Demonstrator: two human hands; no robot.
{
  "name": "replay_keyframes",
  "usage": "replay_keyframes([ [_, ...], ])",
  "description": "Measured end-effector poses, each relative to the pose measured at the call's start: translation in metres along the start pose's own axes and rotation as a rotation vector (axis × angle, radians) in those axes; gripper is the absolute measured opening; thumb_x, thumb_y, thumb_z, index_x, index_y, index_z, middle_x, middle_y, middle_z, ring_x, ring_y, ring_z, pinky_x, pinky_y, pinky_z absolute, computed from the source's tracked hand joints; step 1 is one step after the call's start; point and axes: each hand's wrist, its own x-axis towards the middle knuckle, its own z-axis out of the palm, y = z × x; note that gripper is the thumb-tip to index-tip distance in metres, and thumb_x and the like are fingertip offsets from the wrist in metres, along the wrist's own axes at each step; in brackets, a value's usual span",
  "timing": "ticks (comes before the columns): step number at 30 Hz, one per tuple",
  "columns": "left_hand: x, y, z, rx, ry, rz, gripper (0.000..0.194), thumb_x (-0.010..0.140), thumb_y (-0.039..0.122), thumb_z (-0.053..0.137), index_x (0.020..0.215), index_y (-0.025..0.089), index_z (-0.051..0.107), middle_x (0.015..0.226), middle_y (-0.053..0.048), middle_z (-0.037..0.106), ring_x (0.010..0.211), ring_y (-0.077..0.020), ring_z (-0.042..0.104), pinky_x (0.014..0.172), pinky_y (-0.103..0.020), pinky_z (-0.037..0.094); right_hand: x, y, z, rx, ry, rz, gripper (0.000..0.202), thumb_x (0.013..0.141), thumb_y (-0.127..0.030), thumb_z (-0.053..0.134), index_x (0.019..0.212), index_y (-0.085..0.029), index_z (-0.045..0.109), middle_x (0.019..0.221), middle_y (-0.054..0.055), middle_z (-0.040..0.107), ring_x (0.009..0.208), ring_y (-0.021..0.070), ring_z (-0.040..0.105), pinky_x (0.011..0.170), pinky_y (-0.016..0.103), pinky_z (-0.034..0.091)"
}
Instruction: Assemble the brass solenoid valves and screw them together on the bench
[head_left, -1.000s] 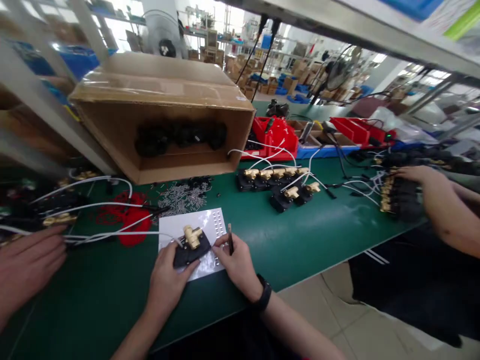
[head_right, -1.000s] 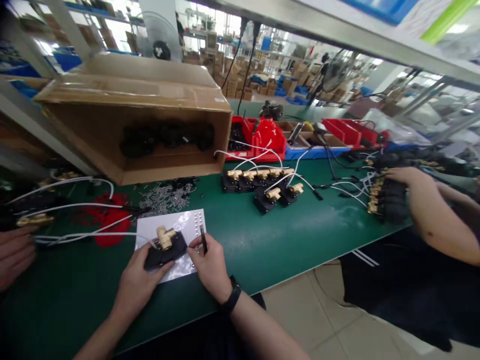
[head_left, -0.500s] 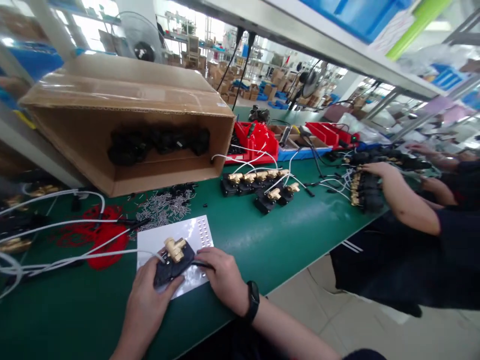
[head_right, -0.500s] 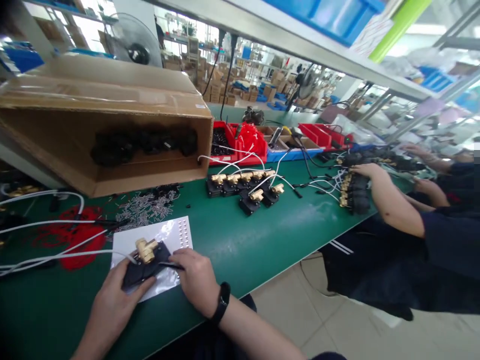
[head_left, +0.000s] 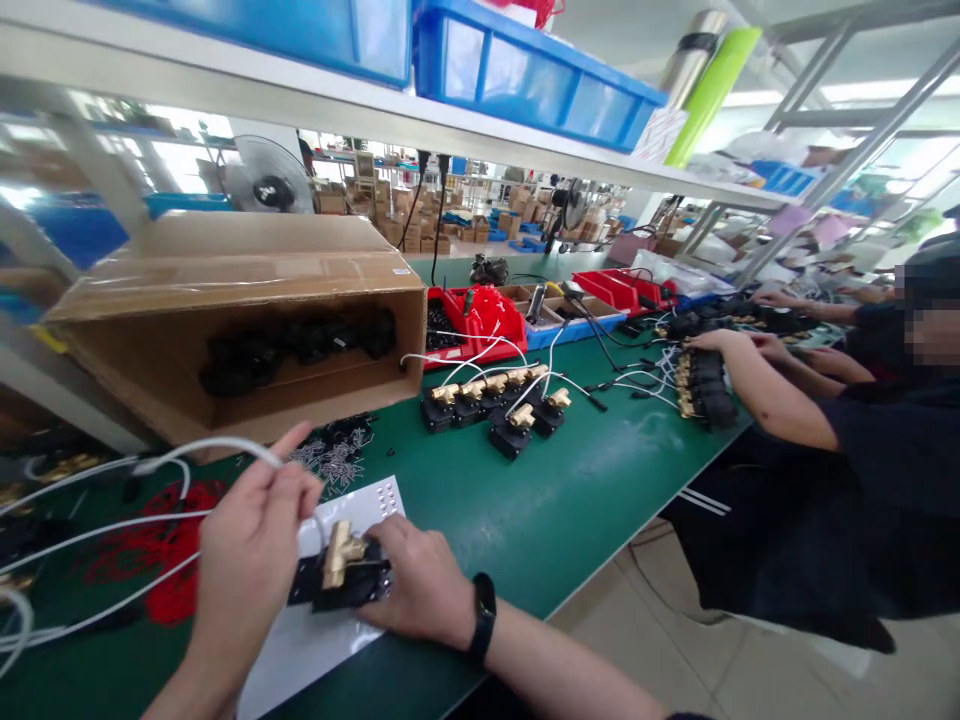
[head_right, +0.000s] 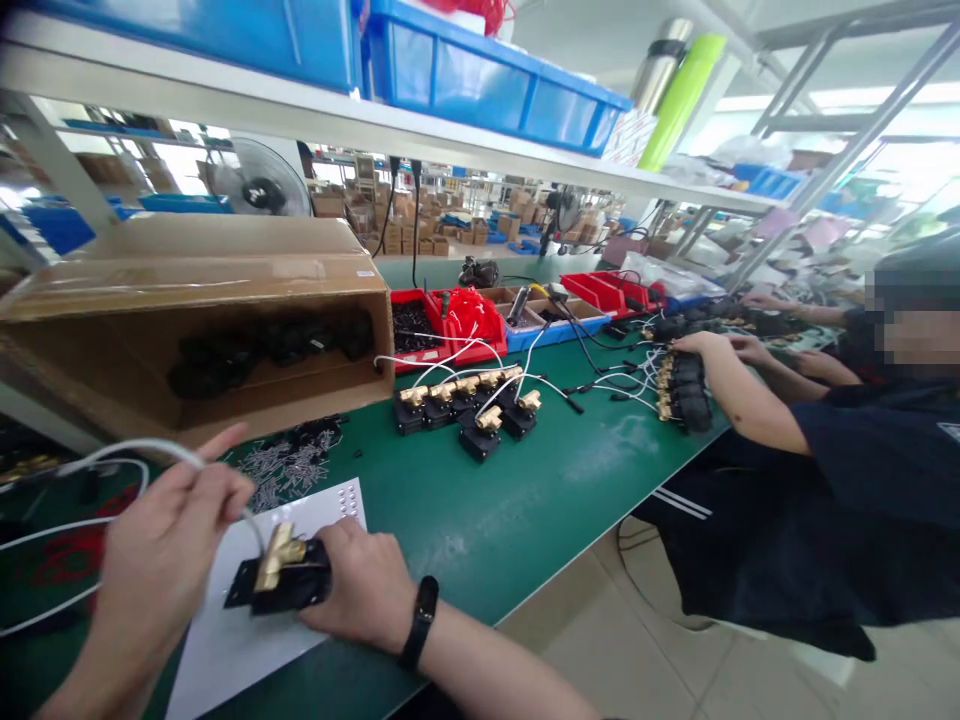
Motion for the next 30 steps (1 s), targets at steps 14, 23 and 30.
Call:
replay_keyframes([
  [14, -0.031, -0.04, 0.148, 0.024, -0.513, 0.172, 0.066, 0.073, 0.025, 0.058, 0.133, 0.023, 0.031, 0.122, -0.011, 0.044, 0.071, -0.0152, 0.059, 0.079, -0.039, 0.05, -0.049, 0.123, -0.063, -0.089, 0.571, 0.437, 0.044, 0.072, -0.039, 0.065, 0.108, -0.016, 0.056, 0.103, 0.01, 0.063, 0.095, 0.0249, 0.06, 0.082, 0.035, 0.048],
  [23, -0.023, -0.04, 0.195, 0.224, -0.493, 0.416, 0.069, 0.076, 0.014, 0.058, 0.135, 0.031, 0.027, 0.13, -0.008, 0.032, 0.109, -0.0274, 0.051, 0.094, -0.042, 0.043, -0.027, 0.223, -0.157, -0.088, 0.702, 0.442, 0.067, 0.074, -0.04, 0.057, 0.133, -0.016, 0.037, 0.127, 0.011, 0.052, 0.111, 0.0231, 0.054, 0.092, 0.035, 0.045],
  [30, -0.011, -0.038, 0.216, 0.199, -0.51, 0.418, 0.071, 0.076, 0.012, 0.059, 0.134, 0.032, 0.026, 0.129, -0.008, 0.031, 0.109, -0.026, 0.051, 0.094, -0.043, 0.043, -0.025, 0.218, -0.124, -0.187, 0.727, 0.481, 0.051, 0.082, -0.032, 0.045, 0.13, -0.018, 0.042, 0.115, 0.011, 0.061, 0.096, 0.0241, 0.062, 0.083, 0.036, 0.049],
])
